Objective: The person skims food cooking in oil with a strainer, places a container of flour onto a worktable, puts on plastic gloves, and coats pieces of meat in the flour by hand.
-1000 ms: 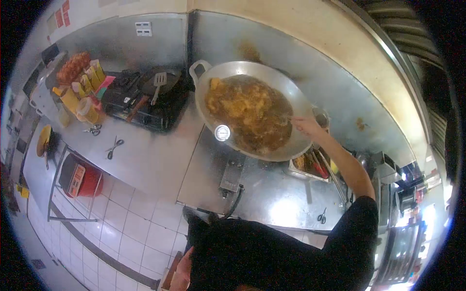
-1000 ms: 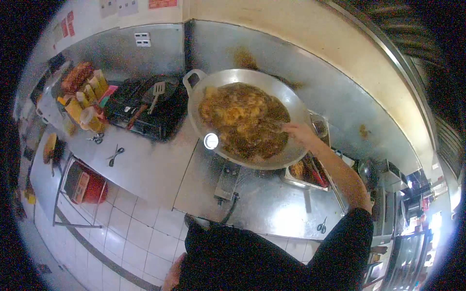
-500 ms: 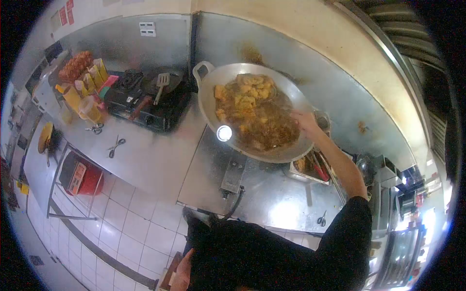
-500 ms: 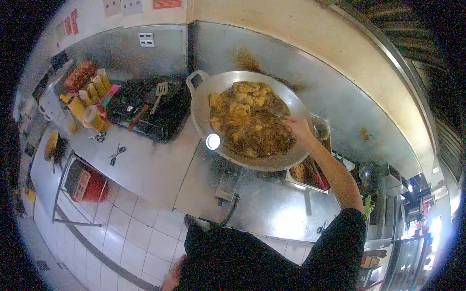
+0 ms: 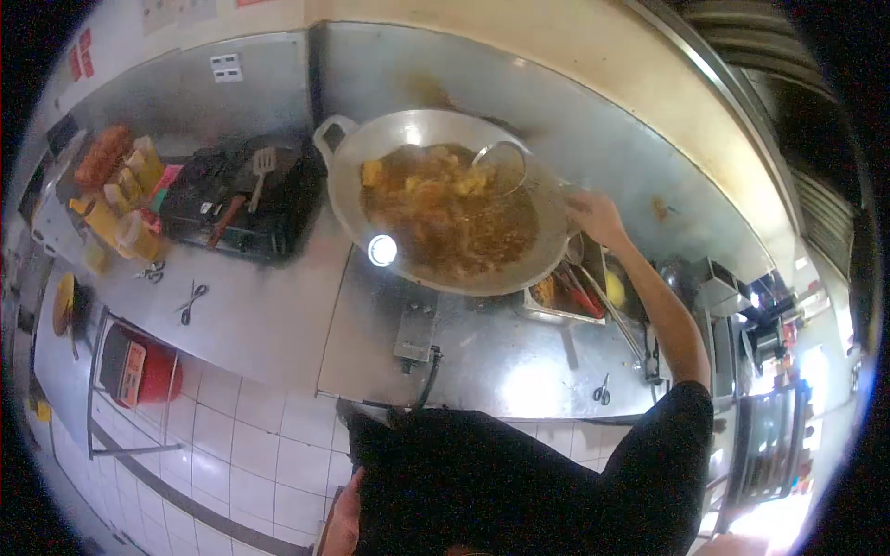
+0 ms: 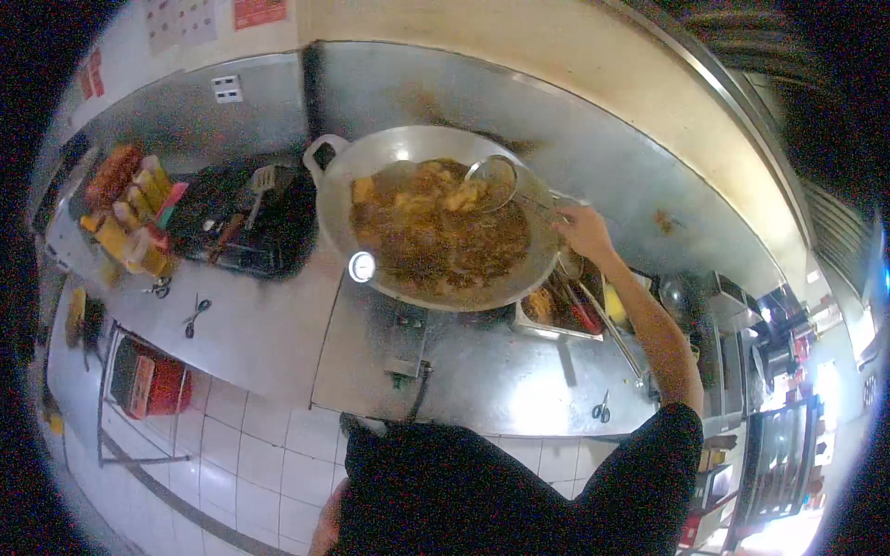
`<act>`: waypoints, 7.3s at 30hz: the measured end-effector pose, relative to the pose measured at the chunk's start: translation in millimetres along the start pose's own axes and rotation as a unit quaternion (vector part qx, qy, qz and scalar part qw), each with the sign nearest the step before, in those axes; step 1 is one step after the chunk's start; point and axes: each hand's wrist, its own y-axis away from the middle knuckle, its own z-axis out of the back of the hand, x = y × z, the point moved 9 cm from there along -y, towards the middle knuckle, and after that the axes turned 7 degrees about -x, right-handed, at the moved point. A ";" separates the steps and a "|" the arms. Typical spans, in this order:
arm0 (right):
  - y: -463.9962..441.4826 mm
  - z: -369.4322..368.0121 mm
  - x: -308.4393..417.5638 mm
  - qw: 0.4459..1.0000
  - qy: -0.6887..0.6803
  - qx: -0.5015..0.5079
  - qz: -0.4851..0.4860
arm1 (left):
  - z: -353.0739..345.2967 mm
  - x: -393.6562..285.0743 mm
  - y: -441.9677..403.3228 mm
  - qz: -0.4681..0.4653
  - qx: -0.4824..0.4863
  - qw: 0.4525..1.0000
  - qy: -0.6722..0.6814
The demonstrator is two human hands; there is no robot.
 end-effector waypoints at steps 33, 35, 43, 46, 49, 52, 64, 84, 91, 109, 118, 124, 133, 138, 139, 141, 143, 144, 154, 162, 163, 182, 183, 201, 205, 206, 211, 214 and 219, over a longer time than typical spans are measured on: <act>161.6 8.8 27.8 0.926 -0.209 0.252 -0.187 | -13.3 -17.8 1.4 0.010 -0.001 0.999 -0.043; 169.9 0.5 14.1 0.894 -0.306 0.243 -0.221 | -14.0 -17.8 2.7 0.009 -0.001 0.999 -0.044; 198.8 1.0 -4.9 0.874 -0.360 0.214 -0.248 | -20.1 -19.6 7.0 0.005 -0.002 0.999 -0.046; 211.0 -11.2 -7.9 0.855 -0.395 0.196 -0.273 | -14.9 -19.7 11.3 -0.001 -0.007 0.999 -0.044; 222.5 -22.5 -17.7 0.824 -0.445 0.179 -0.302 | -8.6 -17.9 13.6 -0.003 -0.012 0.999 -0.039; 220.1 -10.5 -33.8 0.810 -0.470 0.170 -0.305 | -4.8 -16.6 14.9 -0.005 -0.015 0.999 -0.034; 165.1 46.7 -52.4 0.896 -0.359 0.119 -0.233 | -0.7 -13.0 7.4 0.000 -0.015 0.999 -0.034; -44.4 -107.0 29.3 0.887 -0.409 0.053 -0.208 | 28.6 16.8 12.5 -0.036 -0.007 0.997 0.066; -16.9 -72.9 99.7 0.903 -0.380 0.059 -0.193 | 29.3 14.8 14.4 -0.045 -0.003 0.996 0.081; 60.7 -50.9 176.5 0.935 -0.283 0.194 -0.084 | 12.3 1.1 13.0 -0.034 0.010 0.998 0.049; 68.1 -21.0 118.2 0.916 -0.346 0.127 -0.159 | 7.1 2.3 12.4 -0.012 0.008 1.000 0.017; 124.0 84.3 59.6 0.990 -0.137 0.035 -0.014 | -5.3 -2.4 8.2 -0.003 0.011 1.000 -0.004; 152.8 48.6 40.1 0.964 -0.165 0.190 -0.084 | -22.8 -13.9 6.0 -0.002 0.016 0.999 -0.040; 147.8 19.3 40.9 0.961 -0.160 0.213 -0.074 | -22.5 -15.7 10.8 -0.005 0.016 0.999 -0.049; 151.8 14.8 35.2 0.952 -0.163 0.236 -0.111 | -22.8 -15.8 12.0 -0.004 0.017 0.999 -0.049; 162.5 8.0 28.1 0.923 -0.248 0.246 -0.159 | -21.3 -14.8 12.2 -0.002 0.016 0.999 -0.048; 177.3 -1.5 16.4 0.886 -0.329 0.252 -0.210 | -20.8 -12.7 11.4 0.000 0.015 0.999 -0.046; 184.0 -6.7 9.8 0.871 -0.360 0.248 -0.222 | -21.1 -14.2 10.5 -0.001 0.014 0.999 -0.049; 241.7 -28.2 9.9 0.680 -0.621 0.139 -0.365 | -12.1 -13.7 12.4 0.002 0.004 0.998 -0.057; 209.9 -16.1 -43.2 0.661 -0.618 0.053 -0.422 | -0.6 -10.6 16.5 0.000 -0.002 0.999 -0.045; 197.6 -14.7 -42.9 0.672 -0.622 0.073 -0.394 | 0.7 -10.3 16.5 -0.003 -0.003 0.999 -0.044; -62.4 -109.7 60.2 0.939 -0.330 0.031 -0.094 | 22.4 10.0 24.2 -0.034 0.001 0.999 0.030; -56.6 -111.5 73.8 0.954 -0.279 0.029 -0.106 | 22.9 10.8 24.6 -0.034 0.002 0.999 0.036; 39.3 -106.8 125.4 0.825 -0.515 0.102 -0.210 | 20.7 8.2 24.3 -0.023 -0.009 1.000 -0.011; 58.3 -47.3 78.9 0.884 -0.431 -0.006 -0.181 | 8.5 1.0 19.1 -0.002 -0.009 0.999 -0.050; 67.1 -46.9 61.0 0.884 -0.428 -0.012 -0.190 | 3.7 -2.6 17.5 -0.003 -0.005 0.998 -0.057; 103.1 5.8 23.6 0.936 -0.323 -0.041 -0.134 | -12.6 -10.3 11.7 0.016 -0.001 0.995 -0.095; 131.4 21.1 -0.3 0.959 -0.245 -0.111 -0.091 | -19.6 -15.1 9.1 0.027 -0.003 0.992 -0.124; 171.4 47.6 -39.7 0.950 -0.209 -0.090 -0.211 | -31.6 -21.2 4.1 0.047 -0.001 0.986 -0.160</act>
